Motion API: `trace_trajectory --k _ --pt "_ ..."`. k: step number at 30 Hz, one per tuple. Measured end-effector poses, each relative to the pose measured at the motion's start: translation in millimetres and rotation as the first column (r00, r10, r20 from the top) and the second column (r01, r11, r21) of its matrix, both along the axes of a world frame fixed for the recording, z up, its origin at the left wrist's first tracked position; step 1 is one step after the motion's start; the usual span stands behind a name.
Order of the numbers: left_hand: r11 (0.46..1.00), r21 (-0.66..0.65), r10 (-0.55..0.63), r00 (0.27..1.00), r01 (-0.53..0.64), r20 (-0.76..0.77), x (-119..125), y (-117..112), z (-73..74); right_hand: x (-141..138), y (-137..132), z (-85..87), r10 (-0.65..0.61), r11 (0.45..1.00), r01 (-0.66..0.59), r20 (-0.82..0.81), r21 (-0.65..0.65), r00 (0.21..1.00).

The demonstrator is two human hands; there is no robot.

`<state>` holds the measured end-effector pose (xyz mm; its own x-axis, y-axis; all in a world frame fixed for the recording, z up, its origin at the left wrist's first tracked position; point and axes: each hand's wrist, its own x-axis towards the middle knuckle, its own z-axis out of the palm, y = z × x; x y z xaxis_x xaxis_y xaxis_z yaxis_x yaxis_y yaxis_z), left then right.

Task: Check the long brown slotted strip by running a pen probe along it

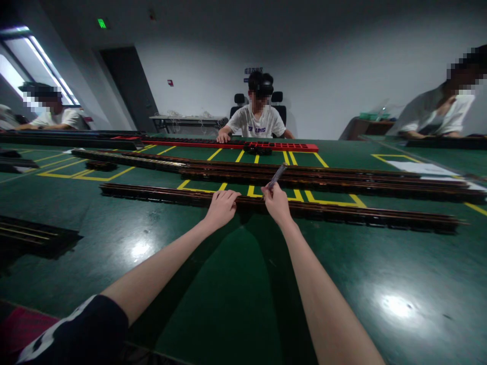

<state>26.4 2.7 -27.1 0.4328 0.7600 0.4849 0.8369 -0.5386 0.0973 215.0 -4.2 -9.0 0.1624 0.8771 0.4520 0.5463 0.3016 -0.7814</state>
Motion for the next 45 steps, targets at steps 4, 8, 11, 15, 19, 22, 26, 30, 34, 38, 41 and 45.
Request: trace_trajectory --k 4,8,11,15,19,22,26,30,34,38,41,45 --pt "1.0 -0.008 0.0 1.0 0.001 0.004 -0.3 0.3 -0.4 1.0 0.0 -1.2 0.01 1.0 -0.01 -0.002 0.009 1.0" --pt "1.0 -0.011 -0.006 1.0 0.006 0.011 -0.9 0.6 -0.9 1.3 -0.4 -2.1 0.02 0.999 -0.02 -0.002 0.027 1.0" --pt "1.0 -0.009 -0.007 1.0 0.007 0.012 -0.9 0.5 -1.0 1.1 0.1 -2.4 0.016 1.0 -0.016 -0.006 0.022 1.0" --pt "1.0 -0.02 -0.01 1.0 0.01 0.014 -1.0 0.1 -0.5 1.8 1.5 -3.4 0.015 1.0 -0.014 -0.015 0.022 1.0" --pt "1.0 -0.028 -0.006 1.0 0.006 0.013 -1.2 0.1 0.2 2.5 1.5 -4.0 0.005 1.0 -0.005 -0.007 0.02 1.0" --pt "1.0 -0.027 -0.005 1.0 0.005 0.008 -1.1 0.3 0.6 1.7 0.6 -3.1 0.02 1.0 -0.02 -0.011 0.014 1.0" --pt "1.0 -0.02 -0.002 1.0 0.002 0.005 -0.5 -0.1 0.8 0.2 0.3 -1.6 0.05 0.999 -0.05 -0.019 0.011 0.999" --pt "1.0 0.0 0.005 1.0 -0.005 -0.002 -0.2 -0.5 0.1 -0.2 1.3 -1.4 0.034 0.999 -0.033 -0.019 0.017 0.999" --pt "1.0 -0.01 -0.003 1.0 0.003 0.01 -1.0 0.4 -1.0 0.0 1.6 -1.7 0.044 0.998 -0.043 -0.023 0.035 0.999" --pt "1.0 -0.019 -0.013 1.0 0.013 0.018 -1.1 1.3 -1.5 -0.7 0.4 -0.6 0.051 0.998 -0.051 -0.012 0.032 0.999" --pt "1.0 -0.019 -0.006 1.0 0.006 0.016 -0.7 1.2 -1.1 -1.5 -0.9 0.8 0.048 0.999 -0.047 -0.003 0.023 0.999" --pt "1.0 -0.03 -0.004 1.0 0.004 0.015 -0.1 -0.3 0.6 -1.5 -1.9 1.3 0.057 0.998 -0.057 -0.003 0.01 0.998"
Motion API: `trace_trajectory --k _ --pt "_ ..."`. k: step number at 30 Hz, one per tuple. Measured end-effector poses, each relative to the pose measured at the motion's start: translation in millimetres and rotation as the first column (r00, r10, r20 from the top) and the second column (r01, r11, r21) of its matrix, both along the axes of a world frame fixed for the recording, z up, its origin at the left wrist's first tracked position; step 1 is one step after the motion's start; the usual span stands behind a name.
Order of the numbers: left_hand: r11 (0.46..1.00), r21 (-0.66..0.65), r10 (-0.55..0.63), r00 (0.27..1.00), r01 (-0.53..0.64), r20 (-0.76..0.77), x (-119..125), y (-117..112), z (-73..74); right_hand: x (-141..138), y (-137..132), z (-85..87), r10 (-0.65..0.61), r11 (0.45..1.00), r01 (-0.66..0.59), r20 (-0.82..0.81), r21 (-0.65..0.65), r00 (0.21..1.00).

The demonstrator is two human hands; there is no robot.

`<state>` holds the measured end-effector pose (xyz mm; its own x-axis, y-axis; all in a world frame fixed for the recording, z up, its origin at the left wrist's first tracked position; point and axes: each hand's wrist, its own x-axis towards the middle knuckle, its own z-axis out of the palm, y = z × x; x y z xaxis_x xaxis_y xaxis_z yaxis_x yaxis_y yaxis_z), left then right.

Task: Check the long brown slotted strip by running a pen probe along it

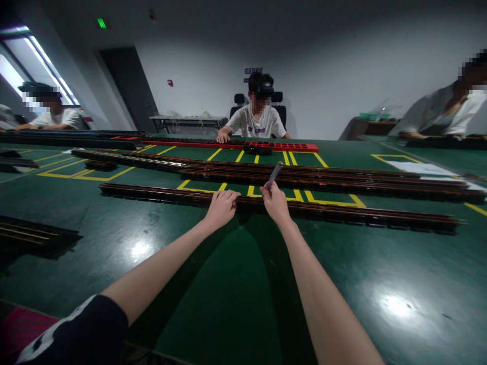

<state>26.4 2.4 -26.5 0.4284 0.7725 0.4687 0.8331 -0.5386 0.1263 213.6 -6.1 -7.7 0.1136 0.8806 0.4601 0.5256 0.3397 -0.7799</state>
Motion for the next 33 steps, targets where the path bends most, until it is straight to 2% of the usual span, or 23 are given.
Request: trace_trajectory --k 15,33 --pt "0.997 0.07 0.036 0.998 -0.033 -0.047 2.0 -1.8 -1.2 1.3 4.0 -4.6 -0.016 0.999 0.017 -0.023 0.043 1.0" --pt "0.994 0.051 0.102 0.995 -0.101 -0.02 2.4 -6.8 3.2 0.0 2.3 -1.9 0.005 1.0 -0.005 -0.011 0.012 1.0"
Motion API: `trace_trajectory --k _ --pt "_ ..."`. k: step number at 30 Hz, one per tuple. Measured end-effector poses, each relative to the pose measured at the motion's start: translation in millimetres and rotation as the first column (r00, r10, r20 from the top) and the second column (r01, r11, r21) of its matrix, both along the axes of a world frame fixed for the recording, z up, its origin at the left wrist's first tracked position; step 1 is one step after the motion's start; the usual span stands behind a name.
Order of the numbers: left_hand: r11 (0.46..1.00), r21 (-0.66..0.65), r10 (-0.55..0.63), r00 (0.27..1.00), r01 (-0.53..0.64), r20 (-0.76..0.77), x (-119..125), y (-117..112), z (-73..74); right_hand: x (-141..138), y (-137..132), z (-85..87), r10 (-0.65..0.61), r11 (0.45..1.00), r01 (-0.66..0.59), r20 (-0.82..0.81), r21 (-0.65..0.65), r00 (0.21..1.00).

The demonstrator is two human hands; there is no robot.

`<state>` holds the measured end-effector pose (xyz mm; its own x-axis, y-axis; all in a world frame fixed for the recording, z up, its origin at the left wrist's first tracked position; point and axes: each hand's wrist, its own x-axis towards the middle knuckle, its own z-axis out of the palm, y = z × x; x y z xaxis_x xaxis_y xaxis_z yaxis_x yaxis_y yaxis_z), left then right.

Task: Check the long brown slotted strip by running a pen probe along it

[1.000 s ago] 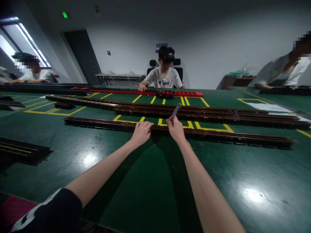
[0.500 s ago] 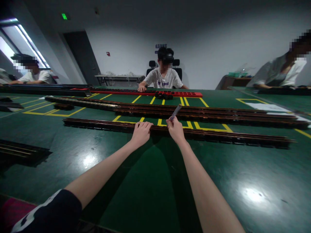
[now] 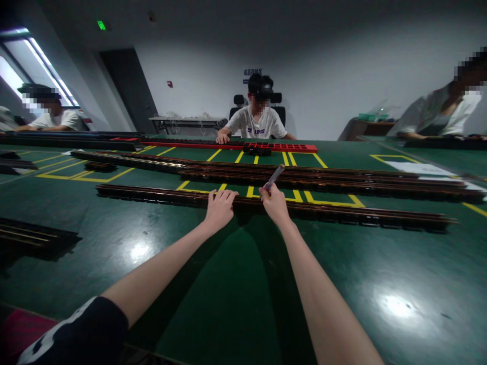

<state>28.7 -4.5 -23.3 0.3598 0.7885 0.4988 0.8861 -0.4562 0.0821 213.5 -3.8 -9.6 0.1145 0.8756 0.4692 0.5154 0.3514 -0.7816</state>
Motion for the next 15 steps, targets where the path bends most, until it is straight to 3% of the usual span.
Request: trace_trajectory --k 15 --pt "0.996 0.032 0.082 0.996 -0.083 0.025 -1.8 3.2 -3.5 -6.5 -1.1 5.5 -0.03 1.0 0.03 -0.005 0.006 1.0"
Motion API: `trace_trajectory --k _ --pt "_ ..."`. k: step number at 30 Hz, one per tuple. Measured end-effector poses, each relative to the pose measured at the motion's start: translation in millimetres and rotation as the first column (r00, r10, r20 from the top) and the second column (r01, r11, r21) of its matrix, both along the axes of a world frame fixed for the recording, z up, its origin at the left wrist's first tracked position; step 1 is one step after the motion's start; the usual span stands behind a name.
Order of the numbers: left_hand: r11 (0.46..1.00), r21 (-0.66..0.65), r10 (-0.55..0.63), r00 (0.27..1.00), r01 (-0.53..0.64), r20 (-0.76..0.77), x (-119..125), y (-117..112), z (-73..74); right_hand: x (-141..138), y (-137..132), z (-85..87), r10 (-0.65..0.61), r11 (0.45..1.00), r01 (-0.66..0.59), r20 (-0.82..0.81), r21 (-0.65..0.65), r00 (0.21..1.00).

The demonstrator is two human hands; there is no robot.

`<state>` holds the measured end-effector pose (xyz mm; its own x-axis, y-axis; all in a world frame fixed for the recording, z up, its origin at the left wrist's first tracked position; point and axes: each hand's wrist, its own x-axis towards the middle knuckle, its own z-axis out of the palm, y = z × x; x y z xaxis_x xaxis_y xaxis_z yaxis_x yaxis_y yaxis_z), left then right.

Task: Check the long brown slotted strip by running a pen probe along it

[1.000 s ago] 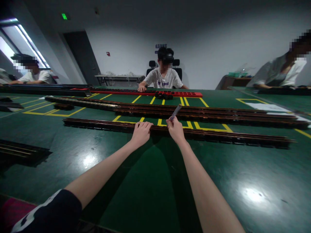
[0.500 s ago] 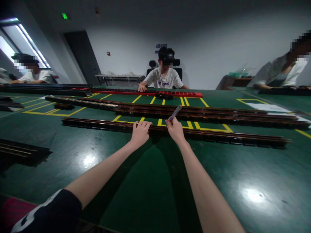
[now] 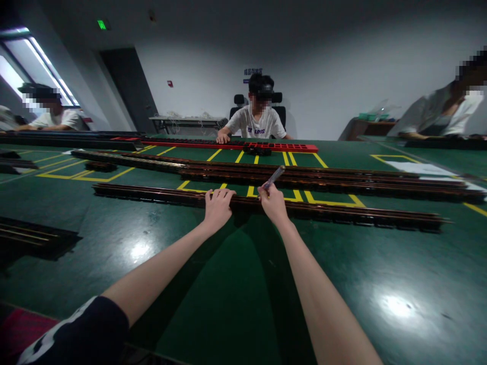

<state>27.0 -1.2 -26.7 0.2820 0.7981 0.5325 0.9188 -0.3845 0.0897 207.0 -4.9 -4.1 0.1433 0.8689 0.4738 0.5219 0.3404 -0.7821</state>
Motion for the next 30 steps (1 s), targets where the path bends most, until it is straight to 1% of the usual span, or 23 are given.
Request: trace_trajectory --k 7,12,15,18,22,30 --pt "1.0 -0.005 0.004 1.0 -0.004 0.007 -0.1 -1.8 1.3 0.9 -2.3 1.9 -0.027 1.0 0.027 0.002 0.003 1.0" --pt "0.999 -0.036 0.01 0.999 -0.009 0.036 -1.2 -0.3 1.9 4.0 -3.7 3.5 -0.034 0.999 0.035 -0.037 0.019 0.999" --pt "0.999 -0.048 -0.02 0.999 0.022 0.041 -2.0 1.3 2.1 3.4 -3.9 3.3 -0.019 1.0 0.019 -0.041 -0.016 0.999" --pt "0.997 -0.04 -0.059 0.997 0.061 0.045 -2.1 2.2 2.0 0.5 -3.8 2.3 0.003 0.999 -0.003 -0.008 -0.053 1.0" --pt "0.992 -0.025 -0.124 0.991 0.125 0.042 -1.3 1.8 2.5 -2.5 -3.2 1.0 0.025 0.999 -0.024 0.032 -0.042 0.999" --pt "0.985 -0.033 -0.171 0.985 0.172 0.031 -0.3 2.3 1.7 1.7 -2.8 1.3 -0.05 0.999 0.051 0.03 -0.009 0.998"
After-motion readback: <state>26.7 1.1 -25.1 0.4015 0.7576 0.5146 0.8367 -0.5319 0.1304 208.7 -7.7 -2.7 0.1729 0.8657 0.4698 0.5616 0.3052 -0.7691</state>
